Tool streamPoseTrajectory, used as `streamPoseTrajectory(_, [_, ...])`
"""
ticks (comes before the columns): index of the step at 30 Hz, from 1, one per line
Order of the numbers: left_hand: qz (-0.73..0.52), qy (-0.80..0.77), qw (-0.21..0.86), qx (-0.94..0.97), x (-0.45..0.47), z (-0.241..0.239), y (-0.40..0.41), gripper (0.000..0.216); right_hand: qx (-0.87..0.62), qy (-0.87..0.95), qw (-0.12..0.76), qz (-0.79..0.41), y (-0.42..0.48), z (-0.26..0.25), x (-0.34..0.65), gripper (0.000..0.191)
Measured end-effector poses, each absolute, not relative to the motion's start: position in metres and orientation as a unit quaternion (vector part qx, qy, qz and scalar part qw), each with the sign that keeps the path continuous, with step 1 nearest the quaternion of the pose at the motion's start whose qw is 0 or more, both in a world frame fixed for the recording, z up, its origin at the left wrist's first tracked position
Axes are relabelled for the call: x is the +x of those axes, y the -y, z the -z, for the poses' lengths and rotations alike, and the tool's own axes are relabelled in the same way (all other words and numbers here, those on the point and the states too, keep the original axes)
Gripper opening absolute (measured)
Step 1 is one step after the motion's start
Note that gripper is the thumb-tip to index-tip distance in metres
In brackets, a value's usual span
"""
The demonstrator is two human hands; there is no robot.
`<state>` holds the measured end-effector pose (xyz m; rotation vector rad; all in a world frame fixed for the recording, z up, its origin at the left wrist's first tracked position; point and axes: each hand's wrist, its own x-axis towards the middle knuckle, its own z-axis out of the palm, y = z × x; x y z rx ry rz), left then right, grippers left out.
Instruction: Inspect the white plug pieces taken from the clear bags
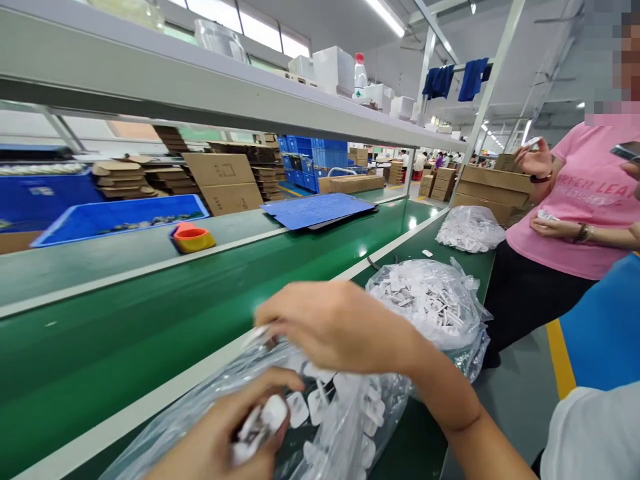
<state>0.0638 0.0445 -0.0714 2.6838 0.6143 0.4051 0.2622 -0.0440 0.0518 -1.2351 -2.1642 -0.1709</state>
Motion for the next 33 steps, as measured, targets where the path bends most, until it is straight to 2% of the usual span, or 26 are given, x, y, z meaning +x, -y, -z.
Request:
streamPoseTrajectory(3, [0.041,-0.175,0.093,0.979,0.086,0.063,-0.028,0.042,-0.471,0.751,0.456,0.073,0.045,-0.055,0.272,0.026])
streamPoseTrajectory(4, [0.064,-0.168,0.085,0.980,0.091,0.062,-0.027,0.039,-0.469,0.733,0.488,0.074,0.045,-0.056,0.274,0.026])
streamPoseTrajectory(7, [0.062,-0.186,0.101,0.975,0.089,0.050,-0.037,0.027,-0.466,0.662,0.584,0.050,0.042,-0.055,0.274,0.022])
streamPoseTrajectory(11, [-0.034,-0.245,0.131,0.960,0.062,0.012,-0.053,0.014,-0.446,0.579,0.677,-0.088,0.036,-0.052,0.268,0.018])
streamPoseTrajectory(13, [-0.130,-0.262,0.148,0.945,0.049,-0.007,-0.052,0.008,-0.435,0.571,0.676,-0.165,0.035,-0.050,0.265,0.021])
streamPoseTrajectory(16, [-0.316,-0.237,0.151,0.906,0.040,-0.022,-0.039,0.011,-0.381,0.593,0.649,-0.286,0.034,-0.047,0.257,0.030])
streamPoseTrajectory(22, [-0.520,-0.133,0.126,0.835,0.039,-0.025,-0.009,0.016,-0.219,0.582,0.546,-0.561,0.030,-0.029,0.234,0.015])
streamPoseTrajectory(27, [-0.565,-0.053,0.100,0.817,0.037,-0.030,-0.005,0.024,-0.153,0.528,0.483,-0.681,0.030,-0.020,0.225,0.014])
streamPoseTrajectory(33, [-0.538,-0.051,0.093,0.837,0.032,-0.036,-0.004,0.022,-0.157,0.541,0.484,-0.669,0.027,-0.016,0.225,0.017])
